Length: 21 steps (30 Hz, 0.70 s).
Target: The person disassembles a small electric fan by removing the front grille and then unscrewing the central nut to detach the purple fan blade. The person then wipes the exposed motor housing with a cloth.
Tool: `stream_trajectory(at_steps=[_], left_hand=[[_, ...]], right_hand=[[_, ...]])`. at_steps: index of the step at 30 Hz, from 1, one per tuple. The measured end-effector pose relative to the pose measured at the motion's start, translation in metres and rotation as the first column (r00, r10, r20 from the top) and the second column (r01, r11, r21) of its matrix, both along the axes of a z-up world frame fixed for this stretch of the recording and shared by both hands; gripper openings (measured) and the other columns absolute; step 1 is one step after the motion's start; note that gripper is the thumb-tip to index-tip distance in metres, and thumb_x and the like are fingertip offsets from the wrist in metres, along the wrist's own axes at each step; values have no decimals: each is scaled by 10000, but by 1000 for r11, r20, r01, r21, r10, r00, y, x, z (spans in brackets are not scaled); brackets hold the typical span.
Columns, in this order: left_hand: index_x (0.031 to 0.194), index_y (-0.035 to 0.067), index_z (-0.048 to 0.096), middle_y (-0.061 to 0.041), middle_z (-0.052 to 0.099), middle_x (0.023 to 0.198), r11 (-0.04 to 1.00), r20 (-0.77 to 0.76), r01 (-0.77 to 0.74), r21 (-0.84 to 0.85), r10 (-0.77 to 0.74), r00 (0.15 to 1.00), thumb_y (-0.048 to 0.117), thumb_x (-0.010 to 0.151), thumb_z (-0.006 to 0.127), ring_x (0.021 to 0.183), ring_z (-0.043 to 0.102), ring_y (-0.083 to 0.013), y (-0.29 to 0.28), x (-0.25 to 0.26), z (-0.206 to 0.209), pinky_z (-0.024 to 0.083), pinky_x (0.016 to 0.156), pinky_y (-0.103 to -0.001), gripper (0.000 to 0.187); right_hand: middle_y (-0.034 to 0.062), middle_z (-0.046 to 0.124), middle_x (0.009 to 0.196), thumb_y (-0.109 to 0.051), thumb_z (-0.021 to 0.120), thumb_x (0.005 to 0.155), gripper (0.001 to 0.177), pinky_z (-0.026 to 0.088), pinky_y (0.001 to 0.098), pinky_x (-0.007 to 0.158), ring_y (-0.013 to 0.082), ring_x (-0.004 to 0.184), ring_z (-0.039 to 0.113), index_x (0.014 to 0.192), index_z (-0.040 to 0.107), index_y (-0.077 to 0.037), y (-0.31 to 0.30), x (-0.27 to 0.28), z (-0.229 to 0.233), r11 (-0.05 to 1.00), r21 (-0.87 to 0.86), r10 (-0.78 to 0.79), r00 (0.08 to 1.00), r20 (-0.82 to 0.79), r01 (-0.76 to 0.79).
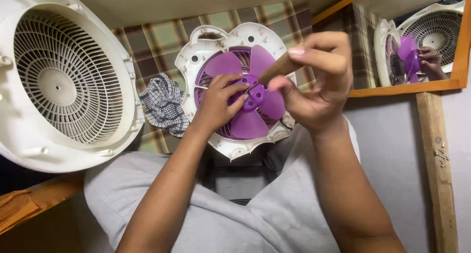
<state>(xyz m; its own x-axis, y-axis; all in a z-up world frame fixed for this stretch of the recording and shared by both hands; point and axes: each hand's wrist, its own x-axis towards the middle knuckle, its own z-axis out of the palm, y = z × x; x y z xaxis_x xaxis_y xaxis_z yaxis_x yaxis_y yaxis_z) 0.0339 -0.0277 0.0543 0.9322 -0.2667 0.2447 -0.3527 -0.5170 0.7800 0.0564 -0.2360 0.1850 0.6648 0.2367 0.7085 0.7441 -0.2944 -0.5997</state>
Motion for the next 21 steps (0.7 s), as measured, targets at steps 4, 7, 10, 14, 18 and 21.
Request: stream_trajectory(at_steps=[4,7,10,14,18,21], left_hand=[[1105,70,772,-109,676,1277,1000,14,5,3,-5,1000,142,869,785,1211,605,-316,0,1,-1,495,1045,-411,247],[1113,73,773,-106,673,1277,1000,4,3,-5,-3,1000,142,877,782,1215,603,-317,0,1,-1,493,1043,-412,246],[1104,79,776,-102,674,1263,1000,7,-5,-9,6,1000,139,878,782,1210,603,-317,-2,0,-1,494,1039,-412,234],[1097,81,780,-100,672,1262,1000,12,-10,-13,10,1000,134,882,780,1206,604,-312,-3,-1,-1,495,1039,-413,221],[1085,79,786,-98,674,1262,1000,20,-8,-24,8,1000,131,878,779,1198,602,-310,-4,0,0,493,1039,-415,213],[1088,78,784,-98,673,1266,1000,7,-13,-9,13,1000,135,880,780,1208,601,-309,-3,-1,0,493,1039,-412,216]], right_hand=[[72,700,1131,-126,679,1095,267,517,197,719,147,1002,716,1322,543,-88,0,2,3,994,78,95,968,-233,-79],[124,674,1166,-77,606,1028,304,509,290,803,182,1038,661,1317,512,-76,1,1,7,991,56,129,978,-167,-122],[151,618,1201,-121,639,1013,314,533,322,873,187,1055,617,1304,526,-83,3,-1,9,999,2,54,997,-55,-54],[136,586,1198,-210,727,1012,341,548,288,860,168,1038,613,1283,555,-95,4,-1,7,998,-10,-62,998,0,62],[119,569,1198,-255,761,989,384,550,279,870,159,1045,608,1268,550,-98,0,2,7,999,29,-34,999,-36,35],[106,556,1197,-288,787,972,418,552,273,878,152,1051,604,1257,545,-101,2,2,4,999,43,-23,1000,-12,23]])
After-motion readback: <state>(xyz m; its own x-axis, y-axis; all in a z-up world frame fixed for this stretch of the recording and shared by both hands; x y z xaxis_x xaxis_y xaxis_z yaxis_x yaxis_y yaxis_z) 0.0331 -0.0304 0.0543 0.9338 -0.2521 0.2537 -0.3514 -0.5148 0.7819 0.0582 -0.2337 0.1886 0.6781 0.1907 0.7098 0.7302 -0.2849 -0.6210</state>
